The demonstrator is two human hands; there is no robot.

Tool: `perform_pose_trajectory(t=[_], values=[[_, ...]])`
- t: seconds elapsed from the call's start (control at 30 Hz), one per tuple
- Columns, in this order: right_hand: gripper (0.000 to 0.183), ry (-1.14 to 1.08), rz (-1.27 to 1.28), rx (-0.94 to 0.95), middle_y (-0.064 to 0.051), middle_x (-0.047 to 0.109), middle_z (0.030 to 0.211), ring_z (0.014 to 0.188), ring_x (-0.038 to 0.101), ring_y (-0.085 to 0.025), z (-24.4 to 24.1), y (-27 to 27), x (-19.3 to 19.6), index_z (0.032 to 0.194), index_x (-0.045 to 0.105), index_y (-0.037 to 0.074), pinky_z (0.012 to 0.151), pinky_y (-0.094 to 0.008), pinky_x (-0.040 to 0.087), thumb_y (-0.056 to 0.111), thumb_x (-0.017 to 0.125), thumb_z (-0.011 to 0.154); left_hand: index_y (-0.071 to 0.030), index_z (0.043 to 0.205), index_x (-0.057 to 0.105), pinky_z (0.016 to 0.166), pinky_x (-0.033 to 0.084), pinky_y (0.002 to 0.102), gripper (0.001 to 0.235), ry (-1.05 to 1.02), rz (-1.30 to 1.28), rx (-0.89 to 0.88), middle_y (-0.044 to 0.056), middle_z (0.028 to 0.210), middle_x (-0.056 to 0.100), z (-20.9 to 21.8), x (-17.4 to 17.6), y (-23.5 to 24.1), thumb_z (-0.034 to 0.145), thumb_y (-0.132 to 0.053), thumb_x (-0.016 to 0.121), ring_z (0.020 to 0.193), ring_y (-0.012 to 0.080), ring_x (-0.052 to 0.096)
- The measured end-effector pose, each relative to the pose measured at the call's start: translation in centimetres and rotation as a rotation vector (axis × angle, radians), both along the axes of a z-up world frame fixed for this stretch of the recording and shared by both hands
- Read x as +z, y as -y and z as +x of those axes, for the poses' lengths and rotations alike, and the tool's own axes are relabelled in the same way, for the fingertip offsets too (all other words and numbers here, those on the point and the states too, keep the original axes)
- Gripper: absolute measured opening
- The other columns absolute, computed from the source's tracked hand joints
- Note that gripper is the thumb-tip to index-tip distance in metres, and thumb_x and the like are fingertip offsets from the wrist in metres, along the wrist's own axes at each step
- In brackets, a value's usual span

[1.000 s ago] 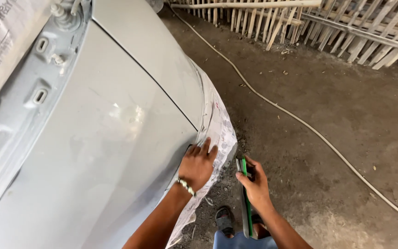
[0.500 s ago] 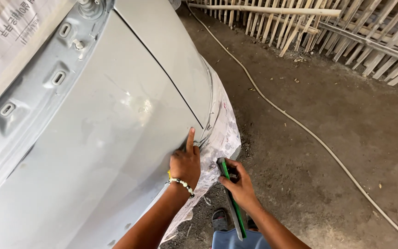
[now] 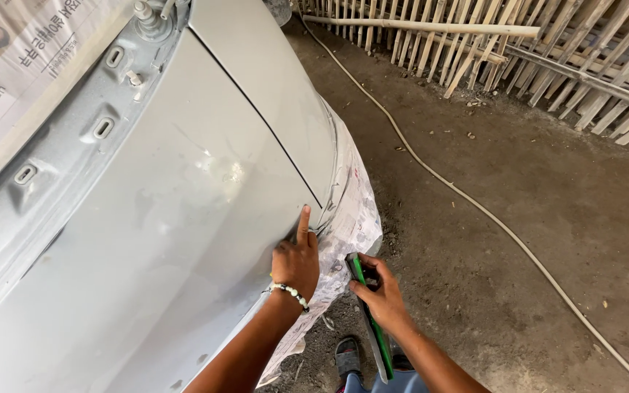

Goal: The person sands the surface of a white car door using a green sanding block and a yellow cloth. They repeatedly rub the block over the panel and wipe the area with the cloth to remove dust.

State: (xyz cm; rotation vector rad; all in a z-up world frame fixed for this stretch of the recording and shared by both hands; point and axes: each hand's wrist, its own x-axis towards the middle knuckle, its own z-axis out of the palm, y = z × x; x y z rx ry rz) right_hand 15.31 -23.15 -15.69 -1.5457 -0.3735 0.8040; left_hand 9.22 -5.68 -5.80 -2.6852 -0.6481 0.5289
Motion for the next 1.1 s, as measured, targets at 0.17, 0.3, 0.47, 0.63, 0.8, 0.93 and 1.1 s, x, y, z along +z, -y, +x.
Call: perform_pose_trajectory(t=[0.17, 0.3, 0.47, 0.63, 0.8, 0.93, 1.1], values=[[0.068, -0.027, -0.020, 0.017, -0.009, 0.070, 0.125, 0.112, 0.068, -0.020, -0.5, -0.5, 0.1, 0.144, 0.051, 0.010, 0.100, -0.037, 0.053, 0.016, 0.077, 0.081, 0.001, 0.138, 0.051, 0.084, 0.057, 0.049, 0.044, -0.062, -0.086, -0.032, 0.026, 0.171, 0.000, 0.8, 1.4, 0.4, 0.100, -0.020, 0.054, 0.106, 0.0393, 0.066], [0.065, -0.124, 0.090, 0.008, -0.009, 0.068, 0.120, 0.108, 0.066, -0.020, -0.7, -0.9, -0.4, 0.144, 0.051, 0.009, 0.096, -0.037, 0.054, 0.010, 0.075, 0.084, -0.009, 0.144, 0.049, 0.114, 0.031, 0.056, 0.050, 0.005, 0.178, -0.306, 0.023, 0.168, 0.011, 1.9, 6.5, -1.4, 0.097, -0.027, 0.052, 0.144, 0.0405, 0.029], [0.060, -0.138, 0.141, 0.008, -0.008, 0.067, 0.117, 0.106, 0.063, -0.017, -0.9, -1.5, -0.6, 0.143, 0.053, 0.009, 0.094, -0.035, 0.053, 0.008, 0.074, 0.087, -0.016, 0.151, 0.046, 0.124, 0.013, 0.055, 0.053, 0.289, 0.394, -0.216, 0.018, 0.170, 0.012, 1.8, 11.4, -5.6, 0.099, -0.026, 0.048, 0.156, 0.0340, 0.011], [0.062, -0.053, 0.089, 0.042, -0.007, 0.067, 0.123, 0.105, 0.064, -0.018, -0.1, -1.8, 1.2, 0.142, 0.053, 0.010, 0.089, -0.037, 0.053, 0.014, 0.076, 0.084, -0.008, 0.160, 0.024, 0.123, 0.011, 0.047, 0.071, 0.088, 0.412, -0.296, 0.017, 0.169, 0.008, 1.0, 8.5, -3.4, 0.097, -0.034, 0.044, 0.155, 0.0320, 0.010], [0.065, -0.084, 0.108, 0.008, -0.012, 0.067, 0.121, 0.104, 0.065, -0.024, 1.3, 0.2, -0.8, 0.143, 0.054, 0.010, 0.088, -0.042, 0.054, 0.025, 0.076, 0.084, -0.006, 0.161, 0.022, 0.124, 0.014, 0.045, 0.073, 0.226, 0.290, -0.289, 0.014, 0.169, 0.015, -7.4, 4.4, -3.3, 0.097, -0.031, 0.046, 0.155, 0.0253, 0.016], [0.062, -0.030, 0.227, -0.047, -0.011, 0.063, 0.130, 0.116, 0.063, -0.022, 1.8, 0.2, 0.0, 0.143, 0.053, 0.010, 0.098, -0.039, 0.052, 0.032, 0.073, 0.089, -0.009, 0.160, 0.021, 0.123, 0.017, 0.049, 0.073, 0.313, 0.207, -0.173, 0.011, 0.168, 0.018, -13.8, 5.4, -3.8, 0.097, -0.038, 0.043, 0.153, 0.0232, 0.020], [0.066, -0.066, 0.197, -0.019, -0.011, 0.063, 0.130, 0.116, 0.063, -0.022, 0.8, -0.7, -0.6, 0.144, 0.052, 0.011, 0.099, -0.039, 0.052, 0.032, 0.074, 0.086, -0.010, 0.161, 0.022, 0.124, 0.019, 0.050, 0.068, 0.384, 0.347, -0.073, 0.009, 0.169, 0.020, -12.3, 4.3, -4.0, 0.100, -0.034, 0.041, 0.154, 0.0215, 0.023]])
